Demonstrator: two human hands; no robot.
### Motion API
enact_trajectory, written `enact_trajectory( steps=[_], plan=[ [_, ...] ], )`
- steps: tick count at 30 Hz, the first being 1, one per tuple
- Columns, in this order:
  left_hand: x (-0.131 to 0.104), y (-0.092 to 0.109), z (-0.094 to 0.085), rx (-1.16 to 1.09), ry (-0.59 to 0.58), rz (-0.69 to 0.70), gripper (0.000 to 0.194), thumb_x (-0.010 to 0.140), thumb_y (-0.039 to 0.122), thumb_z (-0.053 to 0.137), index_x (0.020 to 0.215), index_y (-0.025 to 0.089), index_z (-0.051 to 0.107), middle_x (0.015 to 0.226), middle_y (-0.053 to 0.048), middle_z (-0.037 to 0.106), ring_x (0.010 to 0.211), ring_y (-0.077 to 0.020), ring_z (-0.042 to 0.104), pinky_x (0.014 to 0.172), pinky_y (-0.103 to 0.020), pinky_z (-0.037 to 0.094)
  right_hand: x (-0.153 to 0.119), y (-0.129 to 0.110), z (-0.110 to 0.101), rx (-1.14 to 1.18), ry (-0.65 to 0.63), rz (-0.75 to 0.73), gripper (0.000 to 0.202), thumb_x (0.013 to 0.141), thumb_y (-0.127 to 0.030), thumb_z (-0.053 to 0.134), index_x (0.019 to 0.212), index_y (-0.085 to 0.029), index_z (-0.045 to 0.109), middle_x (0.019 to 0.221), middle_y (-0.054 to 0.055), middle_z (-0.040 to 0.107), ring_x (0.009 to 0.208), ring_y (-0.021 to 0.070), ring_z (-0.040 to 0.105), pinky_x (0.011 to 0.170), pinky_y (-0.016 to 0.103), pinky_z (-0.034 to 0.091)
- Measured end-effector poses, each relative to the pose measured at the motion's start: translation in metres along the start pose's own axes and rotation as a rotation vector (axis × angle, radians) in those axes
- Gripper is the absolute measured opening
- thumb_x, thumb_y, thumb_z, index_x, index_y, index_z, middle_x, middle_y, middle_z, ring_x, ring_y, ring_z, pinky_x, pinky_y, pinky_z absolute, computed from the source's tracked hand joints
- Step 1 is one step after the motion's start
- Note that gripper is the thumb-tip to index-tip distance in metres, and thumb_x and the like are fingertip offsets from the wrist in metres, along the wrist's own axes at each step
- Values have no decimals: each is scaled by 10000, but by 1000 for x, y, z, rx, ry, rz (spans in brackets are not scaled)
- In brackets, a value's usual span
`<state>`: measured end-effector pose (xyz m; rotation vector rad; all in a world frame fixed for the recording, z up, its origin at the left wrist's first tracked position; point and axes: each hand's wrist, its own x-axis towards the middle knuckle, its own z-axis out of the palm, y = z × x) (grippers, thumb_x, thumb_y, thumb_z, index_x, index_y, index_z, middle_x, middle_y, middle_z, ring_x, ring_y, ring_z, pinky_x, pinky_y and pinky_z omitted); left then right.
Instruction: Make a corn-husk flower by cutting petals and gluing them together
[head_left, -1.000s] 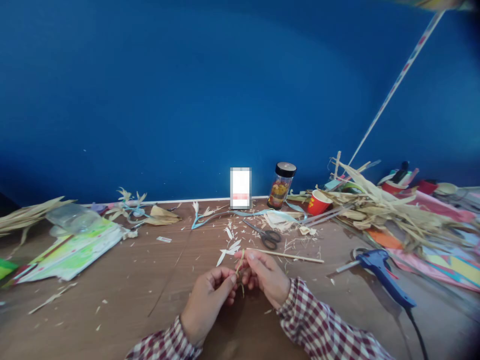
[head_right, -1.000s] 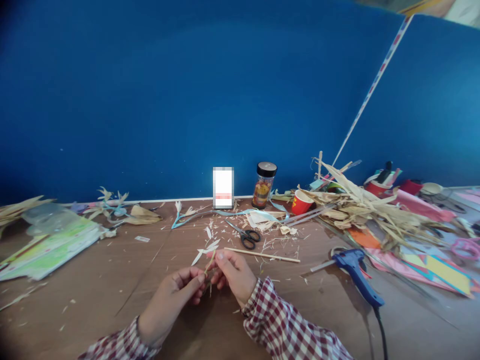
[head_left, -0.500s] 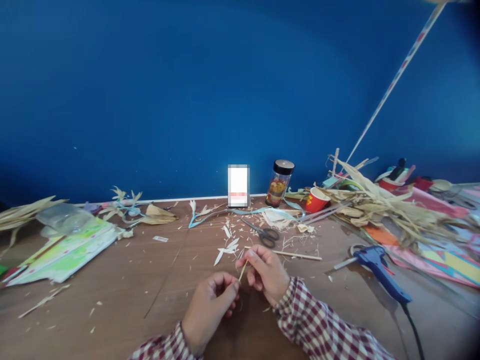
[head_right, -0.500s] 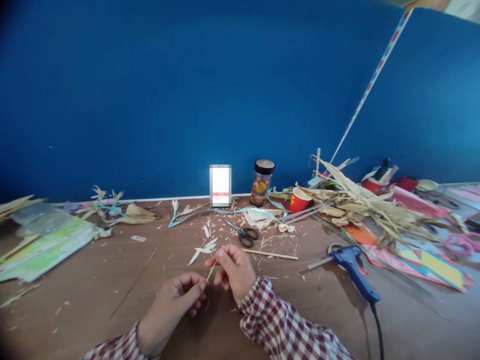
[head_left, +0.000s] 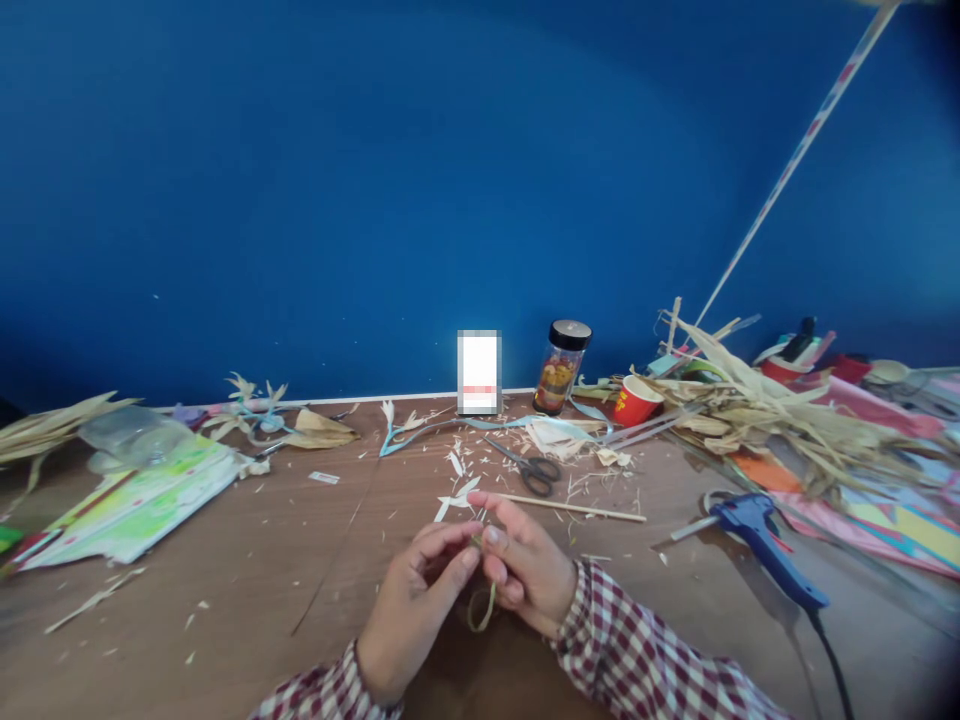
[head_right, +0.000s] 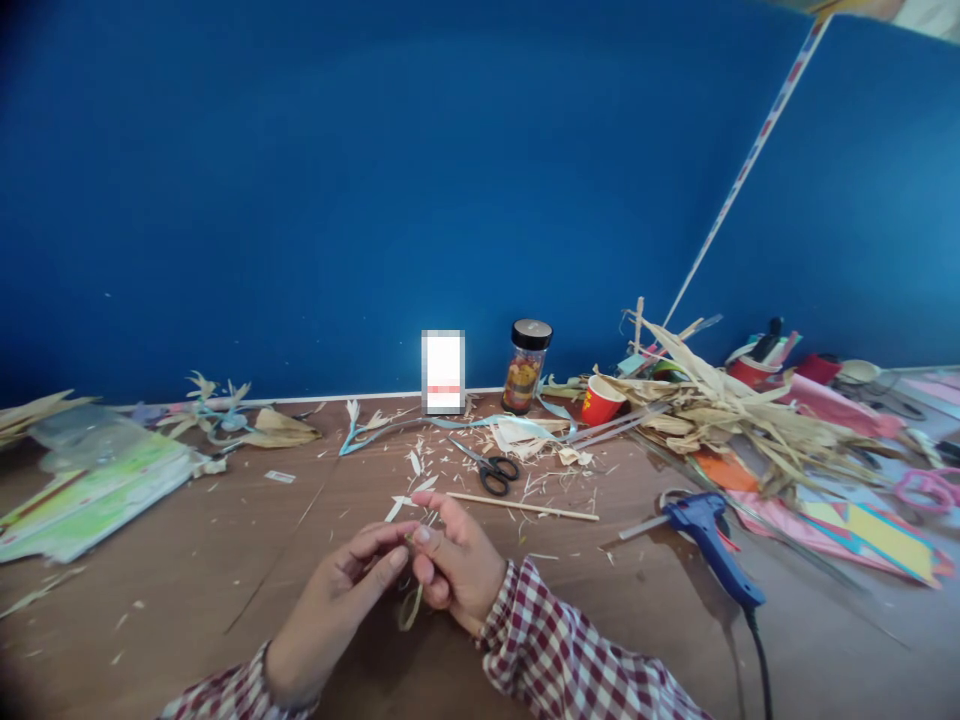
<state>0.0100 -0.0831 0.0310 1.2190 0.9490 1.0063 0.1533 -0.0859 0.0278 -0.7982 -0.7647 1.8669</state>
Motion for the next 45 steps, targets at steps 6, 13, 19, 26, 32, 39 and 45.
enact_trajectory(
  steps=[6, 13, 19, 26, 32, 39, 45],
  plan=[
    [-4, -6, 10, -348, -104, -161, 137, 738, 232, 579, 760, 149, 685, 693, -48, 642, 701, -157, 594, 703, -282, 458, -1, 5, 5, 47, -51, 28, 635, 692, -391, 649, 1200, -177, 334, 413, -107, 484, 264, 4, 277, 272, 94, 204],
    [-5, -4, 16, -588, -109, -233, 183, 754, 254, 560, 654, 118, 632, 562, -42, 608, 559, -134, 580, 551, -239, 453, 1, 8, 3, 31, -94, 45, 571, 719, -376, 630, 1177, -181, 351, 486, -80, 524, 297, 6, 353, 295, 92, 267],
    [2, -3, -1, -495, 147, -251, 165, 677, 270, 647, 615, 132, 580, 484, 43, 485, 431, -42, 429, 427, -148, 344, 1, 14, -3, -142, -191, 68, 483, 752, -338, 594, 1146, -175, 364, 551, -50, 581, 317, 20, 410, 304, 105, 314],
    [11, 5, -18, -496, 260, -215, 160, 670, 270, 655, 690, 124, 592, 543, 45, 492, 410, -5, 347, 362, -110, 269, -1, 13, -4, -420, -236, 67, 376, 783, -358, 540, 1069, -178, 375, 605, -45, 602, 335, 18, 430, 320, 106, 308],
    [16, 8, -24, -538, 332, -163, 135, 670, 226, 661, 754, 136, 606, 852, -35, 611, 475, 0, 424, 379, -101, 337, 0, 3, -9, -608, -139, 42, 237, 769, -370, 544, 800, -150, 459, 594, -28, 602, 307, -1, 339, 298, 109, 233],
    [18, 8, -29, -546, 423, -174, 157, 648, 221, 679, 762, 140, 609, 777, -8, 603, 444, 1, 425, 358, -95, 362, 5, -3, -15, -628, -15, -10, 303, 818, -441, 435, 760, -147, 480, 564, -25, 594, 289, 6, 306, 292, 127, 172],
    [18, 7, -30, -568, 407, -146, 141, 659, 200, 667, 774, 147, 605, 776, 3, 599, 470, -7, 457, 372, -94, 378, 6, -6, -18, -542, 9, -4, 301, 803, -437, 469, 727, -146, 485, 498, -47, 548, 275, 2, 263, 279, 134, 124]
  ],
)
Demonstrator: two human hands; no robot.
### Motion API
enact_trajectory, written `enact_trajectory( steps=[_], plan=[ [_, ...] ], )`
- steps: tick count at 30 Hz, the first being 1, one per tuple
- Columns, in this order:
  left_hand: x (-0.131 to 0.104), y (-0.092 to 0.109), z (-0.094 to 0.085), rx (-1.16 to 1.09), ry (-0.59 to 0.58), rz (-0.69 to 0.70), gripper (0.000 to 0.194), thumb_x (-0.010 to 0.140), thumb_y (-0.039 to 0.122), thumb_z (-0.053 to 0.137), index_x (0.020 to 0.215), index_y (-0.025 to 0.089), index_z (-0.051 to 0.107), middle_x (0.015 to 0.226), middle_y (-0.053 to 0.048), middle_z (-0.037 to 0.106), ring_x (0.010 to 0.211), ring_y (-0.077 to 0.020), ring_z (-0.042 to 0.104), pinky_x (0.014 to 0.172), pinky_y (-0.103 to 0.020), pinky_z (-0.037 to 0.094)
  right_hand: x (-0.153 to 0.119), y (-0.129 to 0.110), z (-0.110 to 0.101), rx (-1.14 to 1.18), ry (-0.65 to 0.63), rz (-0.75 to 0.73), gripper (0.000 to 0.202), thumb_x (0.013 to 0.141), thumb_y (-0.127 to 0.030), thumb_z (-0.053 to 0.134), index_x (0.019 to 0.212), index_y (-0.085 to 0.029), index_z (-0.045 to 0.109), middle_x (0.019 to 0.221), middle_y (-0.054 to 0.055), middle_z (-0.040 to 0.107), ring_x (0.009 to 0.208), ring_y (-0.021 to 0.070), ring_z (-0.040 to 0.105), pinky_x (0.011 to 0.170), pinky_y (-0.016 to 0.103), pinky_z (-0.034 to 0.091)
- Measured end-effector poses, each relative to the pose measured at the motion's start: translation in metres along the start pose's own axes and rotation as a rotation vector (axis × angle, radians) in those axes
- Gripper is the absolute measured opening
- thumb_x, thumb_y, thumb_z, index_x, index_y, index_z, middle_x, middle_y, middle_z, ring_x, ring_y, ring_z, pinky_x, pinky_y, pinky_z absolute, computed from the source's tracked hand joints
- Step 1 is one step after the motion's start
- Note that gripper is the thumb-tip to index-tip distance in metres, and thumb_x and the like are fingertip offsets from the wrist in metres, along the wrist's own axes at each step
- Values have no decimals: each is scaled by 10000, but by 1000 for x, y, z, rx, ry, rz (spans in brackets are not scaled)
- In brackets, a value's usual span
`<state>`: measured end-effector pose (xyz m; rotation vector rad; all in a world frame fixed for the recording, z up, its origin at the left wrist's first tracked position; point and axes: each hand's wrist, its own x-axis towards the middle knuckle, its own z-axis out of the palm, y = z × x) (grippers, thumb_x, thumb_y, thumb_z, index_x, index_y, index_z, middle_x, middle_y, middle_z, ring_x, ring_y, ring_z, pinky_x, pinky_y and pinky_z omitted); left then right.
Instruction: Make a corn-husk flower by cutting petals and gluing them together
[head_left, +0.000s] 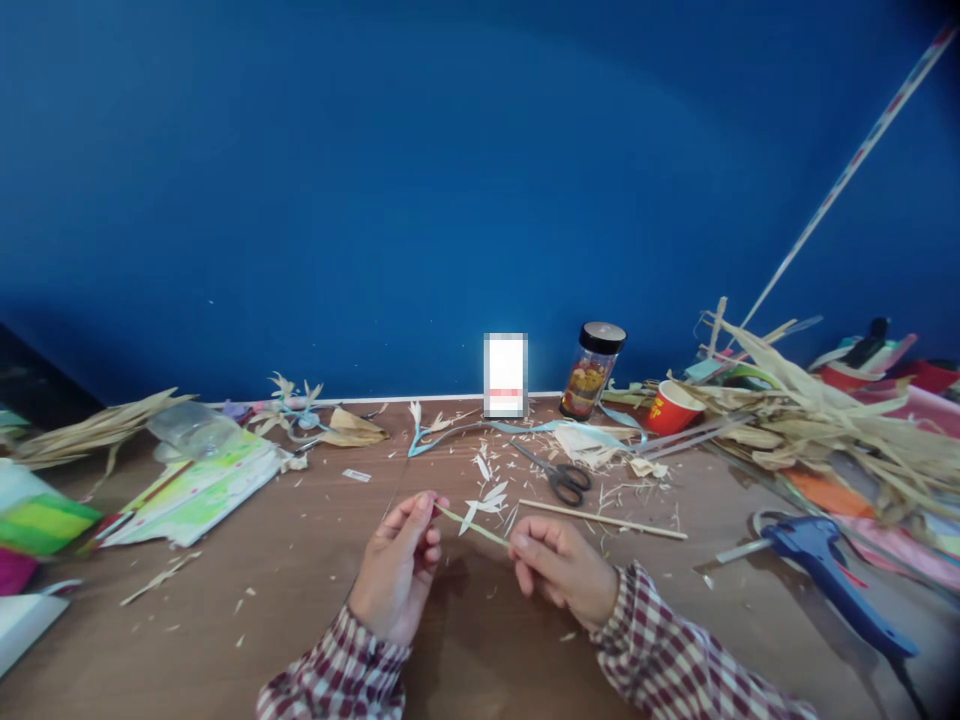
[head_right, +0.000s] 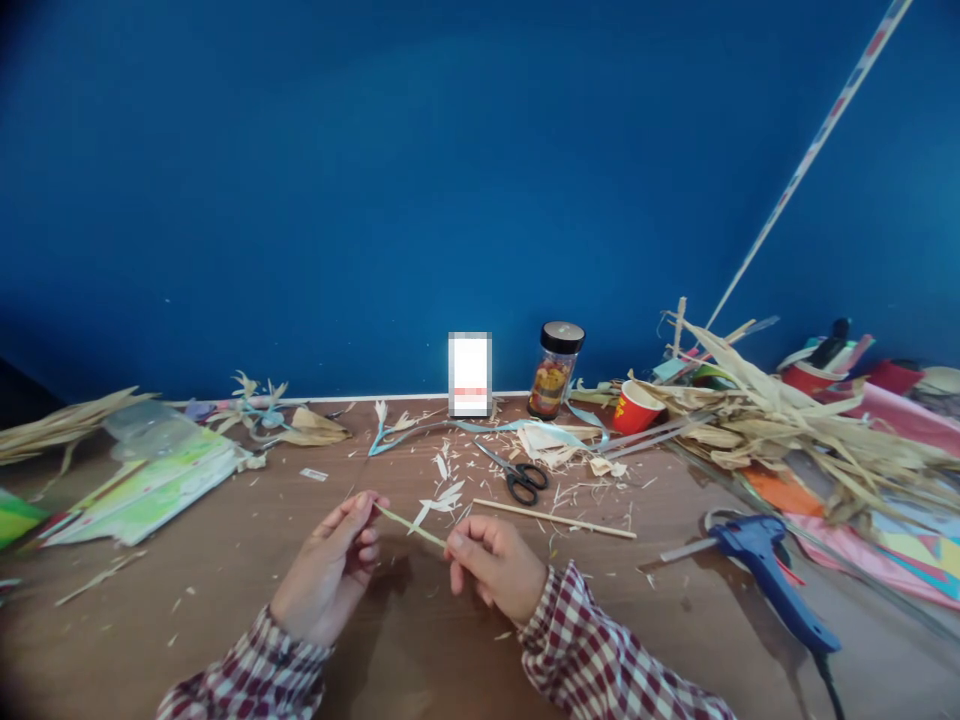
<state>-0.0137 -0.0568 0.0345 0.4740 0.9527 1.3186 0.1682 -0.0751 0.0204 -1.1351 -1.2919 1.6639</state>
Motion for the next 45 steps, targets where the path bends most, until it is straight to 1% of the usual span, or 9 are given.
enact_trajectory(
  steps=[5, 10, 14, 18, 21, 25, 37, 40, 45],
  plan=[
    [1, -2, -1, 3, 30, -1, 146, 659, 199, 668, 782, 151, 606, 802, 0, 606, 482, -13, 480, 374, -97, 390, 1, -1, -2, 159, 58, -83, 282, 723, -395, 601, 729, -147, 467, 621, -33, 555, 312, -15, 254, 305, 140, 140],
    [2, 0, 0, 5, 46, 9, 76, 709, 166, 619, 776, 139, 595, 819, -31, 623, 510, -30, 523, 393, -106, 431, 4, 1, -4, 141, 93, -72, 300, 766, -426, 538, 678, -148, 469, 535, -68, 459, 305, -8, 216, 303, 153, 131],
    [3, 2, 0, -13, 61, -11, 52, 776, 128, 528, 777, 138, 580, 839, -54, 641, 576, -54, 583, 473, -136, 495, 4, 3, -7, -78, 102, -89, 306, 775, -442, 512, 679, -153, 483, 529, -57, 478, 330, 12, 278, 324, 153, 175],
    [4, 2, -2, -44, 53, -5, 61, 774, 111, 525, 779, 136, 580, 803, -49, 642, 572, -59, 590, 492, -143, 509, 3, 3, -7, -262, 108, -102, 263, 788, -420, 491, 711, -169, 491, 565, -40, 515, 373, 42, 344, 362, 169, 250],
    [4, 2, -3, -49, 21, 17, 37, 751, 116, 558, 765, 140, 583, 765, -25, 626, 505, -36, 538, 439, -118, 479, 0, 0, -7, -451, 213, -210, 234, 802, -377, 486, 693, -172, 517, 585, -25, 510, 491, 84, 421, 458, 197, 312],
    [3, 3, -2, -43, 12, 36, 46, 732, 132, 586, 773, 152, 586, 770, -16, 623, 478, -24, 503, 408, -105, 451, -2, -3, -8, -686, 357, -313, 275, 834, -373, 436, 652, -181, 512, 543, -27, 453, 518, 105, 396, 494, 225, 284],
    [6, 5, -2, -79, 29, 54, 81, 771, 93, 526, 750, 139, 590, 712, -1, 596, 503, -32, 544, 442, -115, 491, -1, -4, -16, -757, 402, -304, 377, 876, -393, 341, 577, -184, 438, 502, -26, 460, 482, 104, 419, 495, 228, 281],
    [6, 6, -2, -107, 32, 42, 87, 768, 81, 526, 743, 135, 590, 689, -6, 598, 510, -41, 556, 455, -120, 501, 1, -3, -21, -784, 451, -292, 335, 859, -403, 373, 623, -186, 471, 529, -18, 500, 504, 116, 456, 512, 233, 312],
    [7, 4, -3, -121, 34, 30, 105, 772, 66, 512, 751, 129, 593, 680, -18, 608, 535, -54, 577, 490, -132, 516, 3, -11, -37, -774, 464, -300, 216, 857, -357, 383, 865, -192, 521, 667, 11, 577, 592, 146, 533, 554, 249, 383]
  ],
)
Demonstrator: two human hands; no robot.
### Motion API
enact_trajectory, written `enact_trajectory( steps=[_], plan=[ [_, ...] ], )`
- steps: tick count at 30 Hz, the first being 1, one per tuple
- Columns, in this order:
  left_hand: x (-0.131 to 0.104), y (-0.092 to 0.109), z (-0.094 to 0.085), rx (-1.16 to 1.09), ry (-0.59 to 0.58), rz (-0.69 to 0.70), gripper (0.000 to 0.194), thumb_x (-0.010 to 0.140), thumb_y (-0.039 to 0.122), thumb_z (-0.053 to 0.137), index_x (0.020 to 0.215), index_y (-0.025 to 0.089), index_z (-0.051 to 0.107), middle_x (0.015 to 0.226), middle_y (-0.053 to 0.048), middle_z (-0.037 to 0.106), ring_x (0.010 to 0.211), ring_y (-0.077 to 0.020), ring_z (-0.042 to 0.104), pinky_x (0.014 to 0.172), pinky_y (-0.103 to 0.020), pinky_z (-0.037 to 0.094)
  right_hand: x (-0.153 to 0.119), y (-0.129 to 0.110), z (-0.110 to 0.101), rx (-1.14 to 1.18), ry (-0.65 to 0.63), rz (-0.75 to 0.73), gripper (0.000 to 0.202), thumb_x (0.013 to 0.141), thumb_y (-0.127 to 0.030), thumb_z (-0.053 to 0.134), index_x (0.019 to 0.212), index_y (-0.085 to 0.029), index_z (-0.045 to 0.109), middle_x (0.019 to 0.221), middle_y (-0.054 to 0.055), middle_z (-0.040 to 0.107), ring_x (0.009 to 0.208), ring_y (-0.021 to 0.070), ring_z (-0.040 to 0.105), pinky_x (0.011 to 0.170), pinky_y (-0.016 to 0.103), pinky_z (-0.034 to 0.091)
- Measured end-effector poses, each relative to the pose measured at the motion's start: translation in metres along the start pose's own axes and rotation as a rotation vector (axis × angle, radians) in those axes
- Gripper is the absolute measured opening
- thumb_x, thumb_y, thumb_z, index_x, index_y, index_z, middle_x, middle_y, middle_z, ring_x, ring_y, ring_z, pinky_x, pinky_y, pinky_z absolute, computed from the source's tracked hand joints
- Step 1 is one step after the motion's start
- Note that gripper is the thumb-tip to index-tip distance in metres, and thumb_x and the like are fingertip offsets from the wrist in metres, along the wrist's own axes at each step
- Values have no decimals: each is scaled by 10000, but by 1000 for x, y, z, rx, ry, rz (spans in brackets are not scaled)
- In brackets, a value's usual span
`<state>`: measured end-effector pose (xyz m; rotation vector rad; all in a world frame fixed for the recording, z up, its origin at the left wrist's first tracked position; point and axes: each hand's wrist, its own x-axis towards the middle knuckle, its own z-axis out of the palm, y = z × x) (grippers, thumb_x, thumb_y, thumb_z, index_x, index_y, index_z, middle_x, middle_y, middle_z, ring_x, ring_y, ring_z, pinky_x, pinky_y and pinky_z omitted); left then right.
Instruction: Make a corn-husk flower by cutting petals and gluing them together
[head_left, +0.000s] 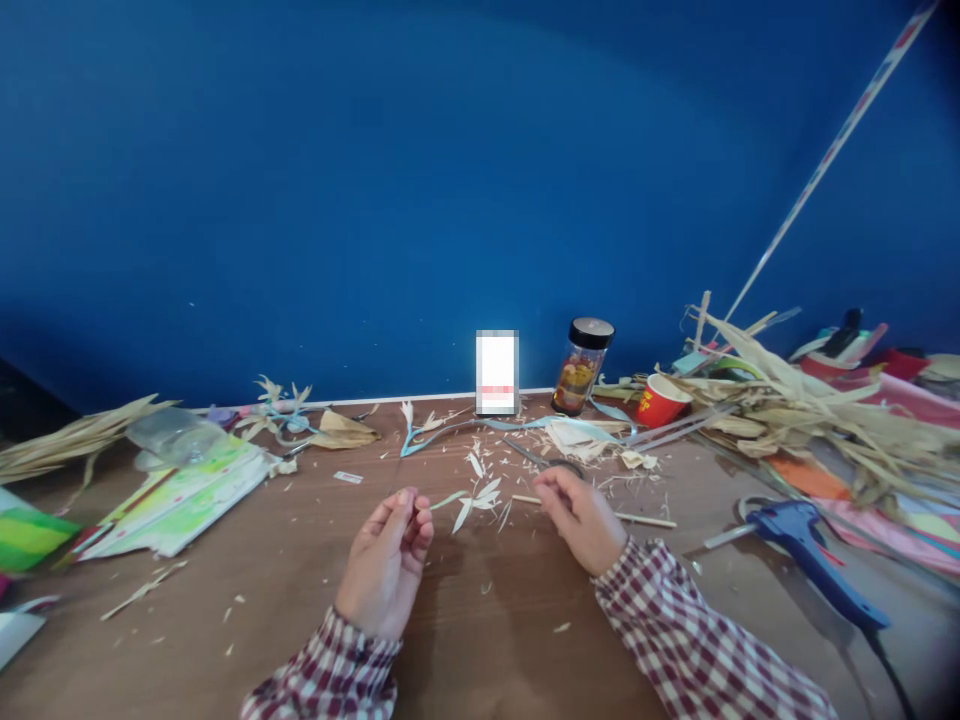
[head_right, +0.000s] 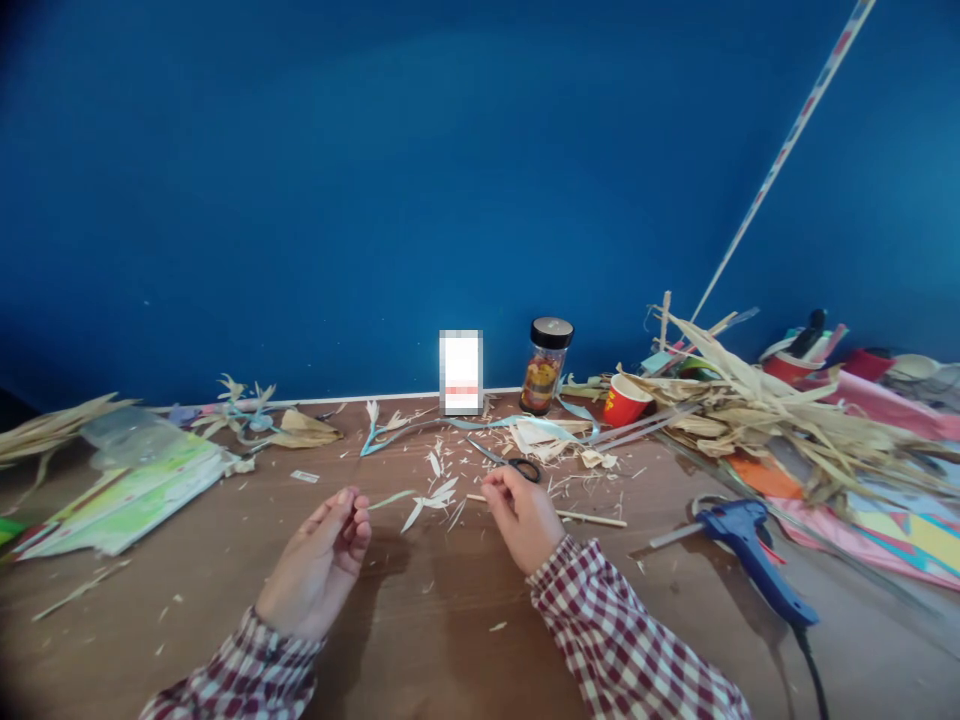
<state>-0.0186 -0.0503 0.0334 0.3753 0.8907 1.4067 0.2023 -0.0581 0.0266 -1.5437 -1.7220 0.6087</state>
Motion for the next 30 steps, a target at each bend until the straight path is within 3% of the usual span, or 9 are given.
enact_trajectory(
  steps=[5, 11, 16, 21, 26, 30],
  plan=[
    [-1, -2, 0, 23, -5, -7, 113, 777, 72, 505, 757, 134, 598, 683, -16, 609, 540, -55, 582, 492, -133, 516, 10, 15, -16, -326, 143, -52, 180, 829, -253, 432, 959, -185, 535, 866, 57, 596, 802, 186, 539, 723, 294, 394],
    [-2, -4, 0, 59, -11, -23, 119, 790, 79, 488, 771, 130, 594, 705, -16, 606, 554, -51, 584, 503, -134, 514, 13, 30, -16, -632, 56, -94, 160, 803, -183, 457, 899, -174, 584, 909, 62, 581, 880, 199, 487, 791, 300, 356],
    [-3, -5, 0, 84, -5, -41, 120, 793, 75, 482, 770, 127, 588, 714, -17, 601, 558, -47, 583, 515, -134, 515, 13, 29, -16, -663, 35, -99, 132, 801, -202, 485, 887, -182, 584, 889, 56, 583, 857, 192, 490, 766, 285, 355],
    [-3, -7, 1, 90, -37, -63, 111, 790, 79, 487, 771, 130, 585, 700, -10, 587, 547, -47, 575, 505, -135, 514, 18, 28, -16, -671, 10, -12, 106, 784, -206, 523, 866, -184, 587, 868, 53, 601, 844, 188, 507, 745, 272, 358],
    [-2, -7, 1, 70, -28, -71, 128, 800, 75, 465, 780, 123, 582, 684, -13, 581, 537, -47, 569, 499, -137, 511, 21, 23, -19, -686, 7, 22, 119, 762, -144, 517, 865, -164, 572, 829, 75, 600, 815, 213, 517, 695, 291, 373],
    [-1, -8, -1, 32, -45, -78, 134, 804, 73, 460, 786, 122, 583, 692, -15, 585, 551, -49, 576, 509, -142, 513, 17, 15, -22, -586, 93, -15, 191, 796, -129, 437, 954, -177, 532, 921, 77, 571, 842, 200, 512, 740, 308, 380]
  ],
)
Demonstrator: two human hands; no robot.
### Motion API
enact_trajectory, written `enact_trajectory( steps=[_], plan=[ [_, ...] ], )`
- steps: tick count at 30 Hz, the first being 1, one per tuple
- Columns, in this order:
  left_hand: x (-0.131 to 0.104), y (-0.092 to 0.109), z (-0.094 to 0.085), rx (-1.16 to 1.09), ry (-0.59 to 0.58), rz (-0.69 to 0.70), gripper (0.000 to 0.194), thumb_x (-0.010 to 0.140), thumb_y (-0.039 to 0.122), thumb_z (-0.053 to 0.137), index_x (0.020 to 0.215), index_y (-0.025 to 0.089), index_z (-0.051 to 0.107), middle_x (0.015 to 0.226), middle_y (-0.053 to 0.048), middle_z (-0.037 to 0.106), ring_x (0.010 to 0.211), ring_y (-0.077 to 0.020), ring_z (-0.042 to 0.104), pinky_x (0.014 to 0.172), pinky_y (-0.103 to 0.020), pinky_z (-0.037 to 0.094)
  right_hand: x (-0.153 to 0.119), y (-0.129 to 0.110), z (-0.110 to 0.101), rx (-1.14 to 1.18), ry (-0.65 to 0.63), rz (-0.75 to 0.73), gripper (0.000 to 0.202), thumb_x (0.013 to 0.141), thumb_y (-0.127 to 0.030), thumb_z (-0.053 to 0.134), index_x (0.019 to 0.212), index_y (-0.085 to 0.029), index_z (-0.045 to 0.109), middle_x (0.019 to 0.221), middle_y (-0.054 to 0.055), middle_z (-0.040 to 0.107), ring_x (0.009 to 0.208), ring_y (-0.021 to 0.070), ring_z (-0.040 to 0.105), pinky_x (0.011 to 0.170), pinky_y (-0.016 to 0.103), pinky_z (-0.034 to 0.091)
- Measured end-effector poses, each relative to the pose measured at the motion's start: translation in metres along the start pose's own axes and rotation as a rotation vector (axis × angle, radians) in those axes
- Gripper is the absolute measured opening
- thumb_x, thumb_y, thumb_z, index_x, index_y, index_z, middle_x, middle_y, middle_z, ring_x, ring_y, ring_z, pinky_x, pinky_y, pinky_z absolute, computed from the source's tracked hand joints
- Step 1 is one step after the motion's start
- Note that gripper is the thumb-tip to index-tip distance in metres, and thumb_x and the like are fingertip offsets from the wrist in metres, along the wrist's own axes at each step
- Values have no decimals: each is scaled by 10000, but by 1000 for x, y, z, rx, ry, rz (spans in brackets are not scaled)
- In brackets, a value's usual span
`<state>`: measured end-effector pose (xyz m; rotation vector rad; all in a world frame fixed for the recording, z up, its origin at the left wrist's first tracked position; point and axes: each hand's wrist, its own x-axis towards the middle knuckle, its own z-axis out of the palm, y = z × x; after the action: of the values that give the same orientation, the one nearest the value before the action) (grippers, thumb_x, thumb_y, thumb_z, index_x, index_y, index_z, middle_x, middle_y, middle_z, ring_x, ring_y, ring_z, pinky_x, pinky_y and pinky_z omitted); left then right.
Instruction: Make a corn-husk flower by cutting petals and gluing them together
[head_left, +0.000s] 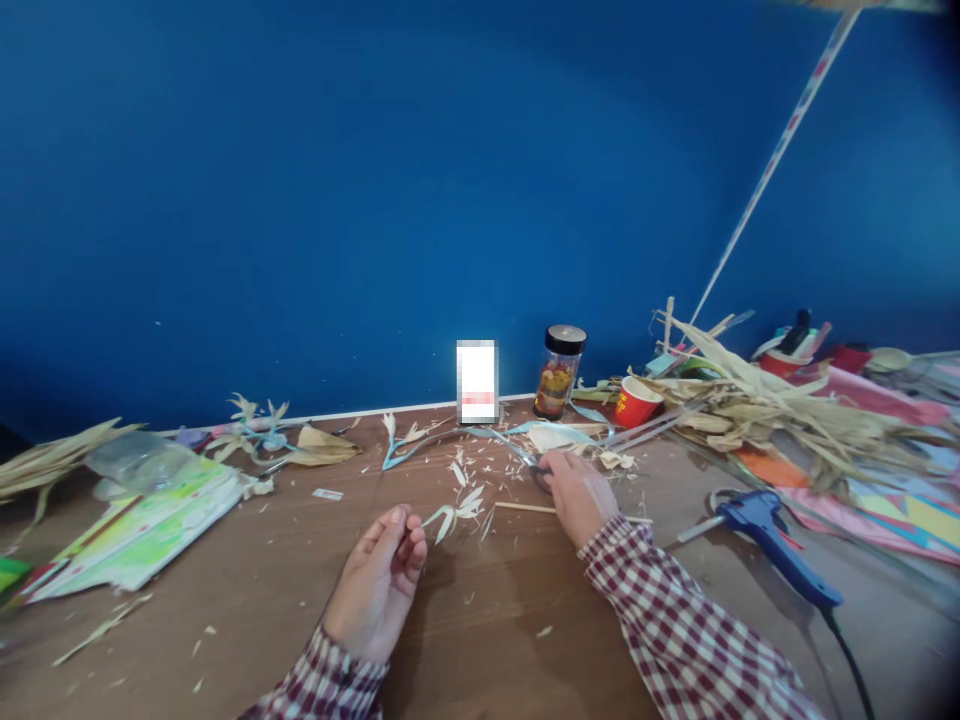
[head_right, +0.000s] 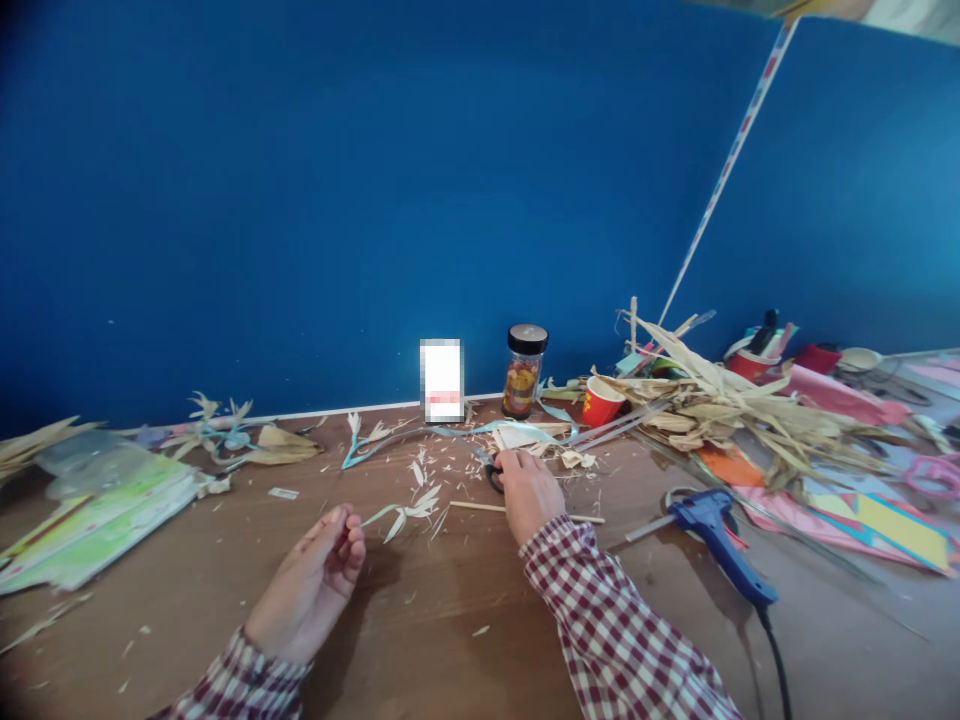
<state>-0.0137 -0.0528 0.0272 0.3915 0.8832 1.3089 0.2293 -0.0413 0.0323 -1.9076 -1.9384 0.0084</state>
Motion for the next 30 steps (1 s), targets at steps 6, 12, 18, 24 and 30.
enact_trajectory(
  steps=[6, 12, 18, 24, 30],
  plan=[
    [3, 0, 0, -38, -6, -1, 126, 803, 80, 464, 771, 120, 579, 682, -13, 583, 541, -51, 572, 500, -148, 514, -12, -20, 3, 886, -133, 2, 379, 819, -161, 396, 1194, -212, 401, 979, 59, 532, 856, 169, 532, 760, 340, 449],
    [2, 4, 0, -64, 1, 11, 125, 796, 65, 470, 756, 117, 577, 683, -12, 584, 538, -49, 573, 502, -145, 514, -27, -43, 13, 1558, -522, 87, 471, 702, -327, 640, 1126, -187, 489, 767, 1, 504, 655, 97, 525, 530, 214, 480],
    [7, 6, -3, -95, 37, 17, 143, 805, 63, 453, 753, 116, 575, 664, -15, 590, 513, -49, 569, 486, -145, 511, -41, -55, 17, 1498, -840, 152, 522, 665, -336, 673, 1111, -152, 472, 755, 33, 574, 635, 128, 591, 410, 166, 454],
    [10, 6, -5, -114, 22, 38, 143, 805, 61, 453, 755, 111, 578, 662, -15, 588, 518, -49, 570, 490, -145, 509, -50, -67, 24, 1405, -885, 211, 453, 671, -367, 646, 1030, -144, 485, 671, -14, 551, 511, 72, 548, 371, 139, 432],
    [10, 6, -6, -135, 31, 32, 154, 807, 56, 443, 758, 108, 578, 649, -14, 577, 509, -50, 563, 481, -143, 505, -54, -72, 28, 1358, -931, 234, 450, 668, -465, 606, 943, -128, 491, 617, -25, 536, 447, 50, 504, 337, 125, 406]
  ],
)
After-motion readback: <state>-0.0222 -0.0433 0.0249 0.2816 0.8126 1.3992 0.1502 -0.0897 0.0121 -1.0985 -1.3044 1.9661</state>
